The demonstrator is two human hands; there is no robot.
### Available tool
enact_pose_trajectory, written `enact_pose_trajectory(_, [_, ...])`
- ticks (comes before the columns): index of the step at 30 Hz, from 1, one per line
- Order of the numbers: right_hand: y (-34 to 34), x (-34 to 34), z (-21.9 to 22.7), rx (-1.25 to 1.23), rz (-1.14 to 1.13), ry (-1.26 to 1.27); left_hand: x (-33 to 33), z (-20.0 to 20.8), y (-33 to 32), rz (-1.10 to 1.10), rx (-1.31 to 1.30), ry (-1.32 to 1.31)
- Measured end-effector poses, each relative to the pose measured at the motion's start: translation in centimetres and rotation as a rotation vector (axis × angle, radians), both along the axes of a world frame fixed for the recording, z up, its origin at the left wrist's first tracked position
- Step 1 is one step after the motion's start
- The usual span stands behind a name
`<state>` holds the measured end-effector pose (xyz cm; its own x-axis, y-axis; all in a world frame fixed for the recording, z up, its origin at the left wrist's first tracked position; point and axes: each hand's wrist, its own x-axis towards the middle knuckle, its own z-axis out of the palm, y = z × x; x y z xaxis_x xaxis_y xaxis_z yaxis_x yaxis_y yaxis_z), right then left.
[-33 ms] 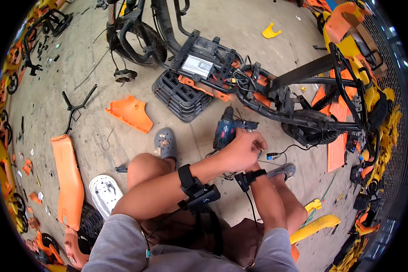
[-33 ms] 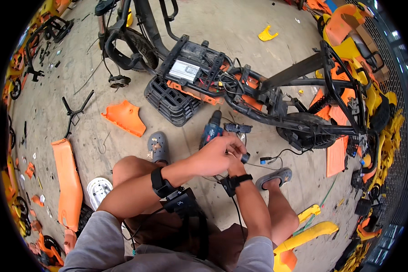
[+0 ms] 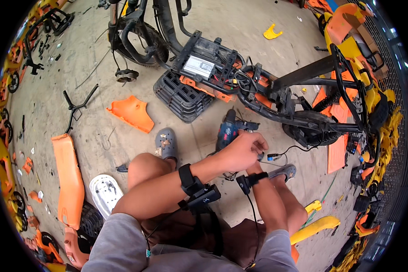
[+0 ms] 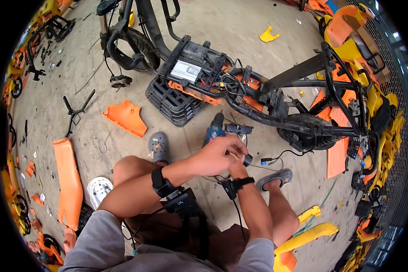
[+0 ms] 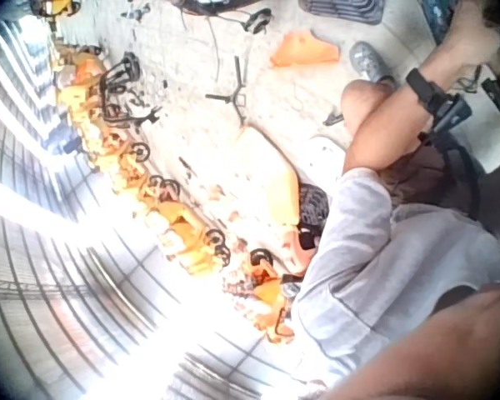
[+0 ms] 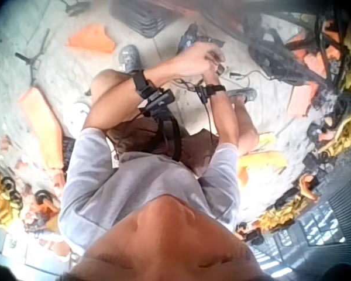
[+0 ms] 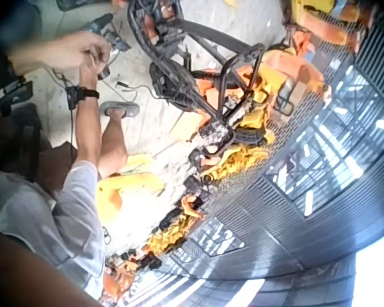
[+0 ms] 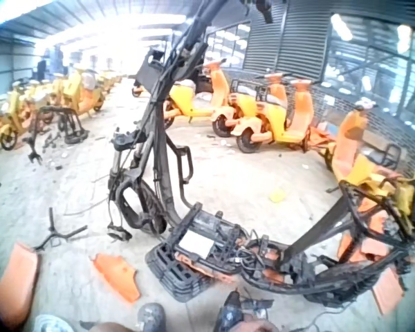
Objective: The person assembles an electric scooter by connecting wires and securing components on the frame using a power drill. The person works on the handlebar area and battery compartment, tightening screws and organizing cables.
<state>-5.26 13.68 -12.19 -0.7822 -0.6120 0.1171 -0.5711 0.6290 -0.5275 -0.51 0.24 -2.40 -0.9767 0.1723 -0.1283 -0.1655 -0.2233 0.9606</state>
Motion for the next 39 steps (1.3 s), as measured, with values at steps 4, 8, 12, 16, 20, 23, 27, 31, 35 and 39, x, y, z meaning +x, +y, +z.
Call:
enact_pose_trajectory(4, [3.1, 0.6, 0.3, 0.013, -0.029, -0.209, -0.2, -0.4, 0.4, 0.037, 0.147, 0.012])
enact_pose_trajectory(8, [8.4, 1.7, 4.5, -0.356, -0.234, -0.573, -1.5, 0.0, 0.1, 0.155, 0.34, -0.109])
enact_pose_trajectory(12, [11.2, 4.6, 10.6, -0.833, -0.43, -1.07, -1.8, 0.4, -0.2, 0.436, 0.549, -0.326])
enact_pose_trajectory(16, [12.7, 6.4, 10.3, -1.055, -0.402, -1.101, -2.6, 0.0, 0.2, 0.436, 0.529, -0.331])
enact_pose_trajectory(20, [13.8, 5.2, 9.2, -0.792, -0.062, -1.036, -2.8, 0.1, 1.7, 0.454, 0.348, -0.324])
enact_pose_trajectory(23, [13.4, 5.8, 8.0, -0.657, -0.037, -0.89, -3.3, -1.2, 2.7, 0.412, 0.411, -0.36])
enact_pose_trajectory(27, [13.8, 6.8, 4.8, -0.571, -0.117, -0.678, -3.6, -1.7, 4.3, 0.251, 0.542, -0.349])
enact_pose_trajectory(31, [13.7, 6.4, 4.6, -0.507, -0.131, -0.514, -3.8, -1.7, 4.2, 0.329, 0.606, -0.367])
enact_pose_trajectory(35, [13.7, 6.5, 3.5, -0.537, -0.146, -0.506, -3.9, -0.4, 3.4, 0.402, 0.559, -0.416])
enact_pose_trajectory(39, [13.3, 6.4, 4.0, -0.504, -0.153, -0.491, -3.7, -0.8, 2.9, 0.342, 0.574, -0.432])
